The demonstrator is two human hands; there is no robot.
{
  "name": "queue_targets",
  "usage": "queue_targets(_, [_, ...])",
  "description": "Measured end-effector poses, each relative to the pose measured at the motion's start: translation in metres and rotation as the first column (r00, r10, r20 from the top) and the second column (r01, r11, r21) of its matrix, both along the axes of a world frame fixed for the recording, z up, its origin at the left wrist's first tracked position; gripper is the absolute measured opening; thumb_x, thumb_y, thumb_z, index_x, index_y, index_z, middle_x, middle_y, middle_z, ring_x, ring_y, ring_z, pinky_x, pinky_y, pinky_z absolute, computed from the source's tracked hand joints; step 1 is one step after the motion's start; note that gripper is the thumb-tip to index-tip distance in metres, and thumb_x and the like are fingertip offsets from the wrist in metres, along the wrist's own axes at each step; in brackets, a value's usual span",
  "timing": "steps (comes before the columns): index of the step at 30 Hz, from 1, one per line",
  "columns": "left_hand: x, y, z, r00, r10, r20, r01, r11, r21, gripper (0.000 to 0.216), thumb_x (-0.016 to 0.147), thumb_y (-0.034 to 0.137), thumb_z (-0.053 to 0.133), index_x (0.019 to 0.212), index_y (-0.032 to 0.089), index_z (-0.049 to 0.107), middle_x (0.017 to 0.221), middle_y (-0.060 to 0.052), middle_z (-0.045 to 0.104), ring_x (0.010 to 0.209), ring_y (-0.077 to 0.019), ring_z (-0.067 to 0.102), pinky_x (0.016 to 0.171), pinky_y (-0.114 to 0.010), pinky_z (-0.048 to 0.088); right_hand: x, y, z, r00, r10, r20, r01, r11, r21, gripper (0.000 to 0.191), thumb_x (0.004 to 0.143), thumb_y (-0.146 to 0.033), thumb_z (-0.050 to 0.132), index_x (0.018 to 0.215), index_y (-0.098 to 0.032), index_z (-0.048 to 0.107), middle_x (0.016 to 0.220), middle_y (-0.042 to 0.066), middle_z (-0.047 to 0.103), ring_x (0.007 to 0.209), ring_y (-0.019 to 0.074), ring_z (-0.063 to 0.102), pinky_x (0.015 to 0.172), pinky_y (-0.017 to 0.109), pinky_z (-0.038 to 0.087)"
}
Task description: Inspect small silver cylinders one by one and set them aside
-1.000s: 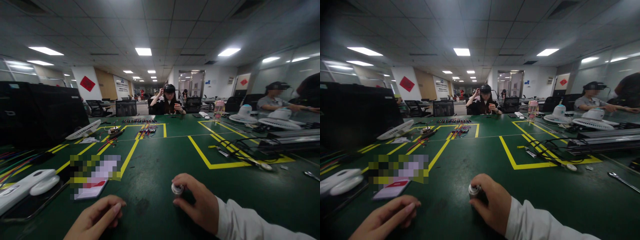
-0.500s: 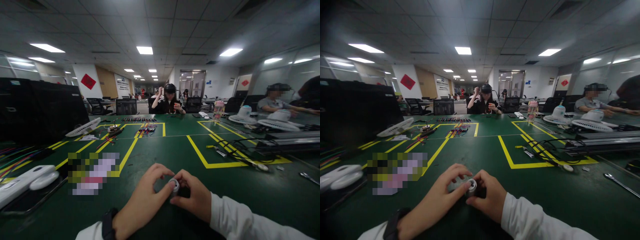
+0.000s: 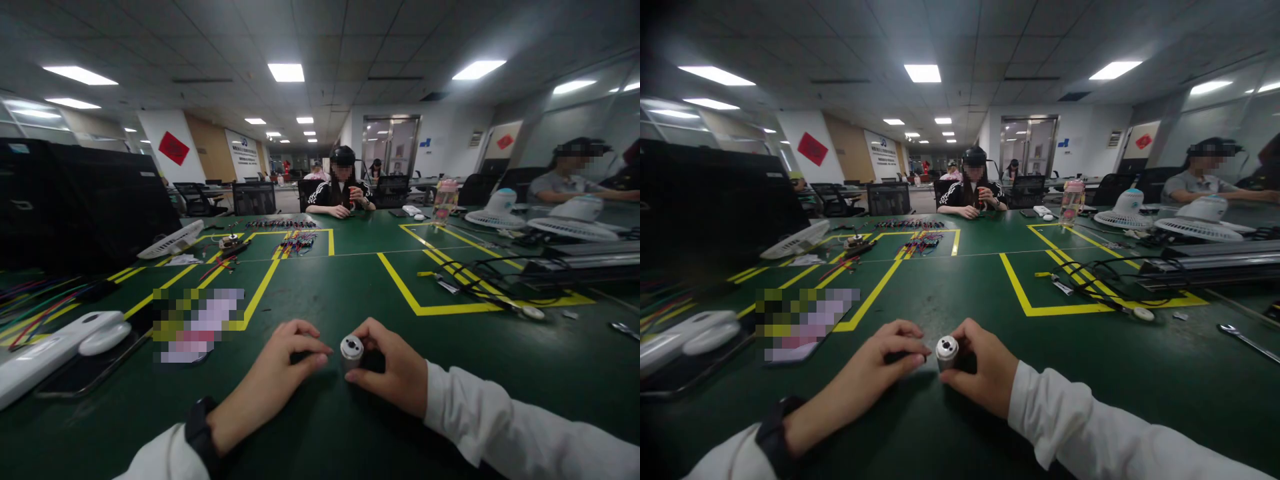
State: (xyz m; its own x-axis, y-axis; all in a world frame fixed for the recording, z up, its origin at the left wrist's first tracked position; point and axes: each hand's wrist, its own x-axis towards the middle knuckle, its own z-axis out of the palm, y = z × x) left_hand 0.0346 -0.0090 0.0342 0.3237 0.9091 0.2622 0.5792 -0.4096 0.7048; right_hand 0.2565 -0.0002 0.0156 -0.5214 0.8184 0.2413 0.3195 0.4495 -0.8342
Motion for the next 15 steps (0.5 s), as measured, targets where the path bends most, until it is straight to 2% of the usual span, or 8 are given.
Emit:
queue_targets(3, [-0.001,-0.001,-0.011,0.998,-0.009,-0.069,0.008,1.000,-0.018,0.012,0.074,0.027,0.071,0.080,0.036,0.077,0.103,-0.002,0.066,0.101,-0.0298,0.053,0.089,-0.049,0.037,-0.001,-0.001,0.001,1.000,-0.004,0.007,0.004,1.000,0.006,0.033,0.069,-0.020,0.068,0.096,-0.015,0.048,0.092,0.003,0.059,0.084,0.0131,0.057,0.077,0.029,0.046])
queue_targets(6, [-0.002,-0.003,-0.008,0.999,-0.004,-0.044,0.003,1.000,-0.028,0.022,0.075,0.028,0.069,0.094,0.038,0.074,0.108,-0.001,0.065,0.106,-0.0290,0.053,0.092,-0.048,0.036,-0.001,-0.002,0.001,1.000,0.019,0.023,-0.019,1.000,0.014,0.035,0.071,-0.022,0.067,0.099,-0.015,0.047,0.094,0.004,0.058,0.085,0.0131,0.056,0.077,0.029,0.047])
queue_targets(9, [-0.009,-0.008,-0.002,0.997,0.057,0.053,-0.055,0.998,-0.040,0.026,0.085,0.029,0.056,0.109,0.032,0.066,0.114,-0.002,0.062,0.107,-0.0235,0.055,0.093,-0.038,0.039,0.002,-0.002,-0.002,0.999,0.029,0.027,-0.030,0.999,0.043,0.063,0.066,-0.024,0.073,0.118,-0.016,0.039,0.106,0.007,0.054,0.095,0.0153,0.054,0.086,0.032,0.046])
queue_targets(12, [-0.024,-0.017,-0.002,0.976,0.171,0.135,-0.162,0.984,-0.076,0.025,0.090,0.031,0.046,0.105,0.026,0.065,0.108,-0.003,0.064,0.102,-0.0222,0.058,0.088,-0.035,0.042,0.004,-0.001,-0.007,1.000,0.029,-0.006,-0.027,0.991,0.133,0.090,0.063,-0.026,0.075,0.134,-0.019,0.020,0.118,0.010,0.047,0.103,0.0169,0.052,0.089,0.034,0.046])
queue_targets(13, [-0.030,-0.020,-0.003,0.967,0.205,0.152,-0.192,0.977,-0.096,0.024,0.090,0.031,0.045,0.103,0.025,0.065,0.105,-0.003,0.065,0.099,-0.0224,0.059,0.085,-0.034,0.044,0.004,0.000,-0.007,0.999,0.033,0.001,-0.033,0.985,0.171,0.090,0.065,-0.026,0.074,0.136,-0.020,0.018,0.120,0.011,0.046,0.103,0.0168,0.052,0.087,0.033,0.047])
queue_targets(15, [-0.041,-0.027,-0.005,0.950,0.257,0.174,-0.235,0.962,-0.136,0.022,0.089,0.032,0.047,0.101,0.024,0.064,0.099,-0.002,0.066,0.093,-0.0220,0.060,0.079,-0.032,0.046,0.005,-0.001,-0.006,0.998,0.042,0.047,-0.051,0.972,0.227,0.075,0.071,-0.026,0.069,0.134,-0.022,0.028,0.120,0.009,0.048,0.102,0.0163,0.053,0.086,0.032,0.048])
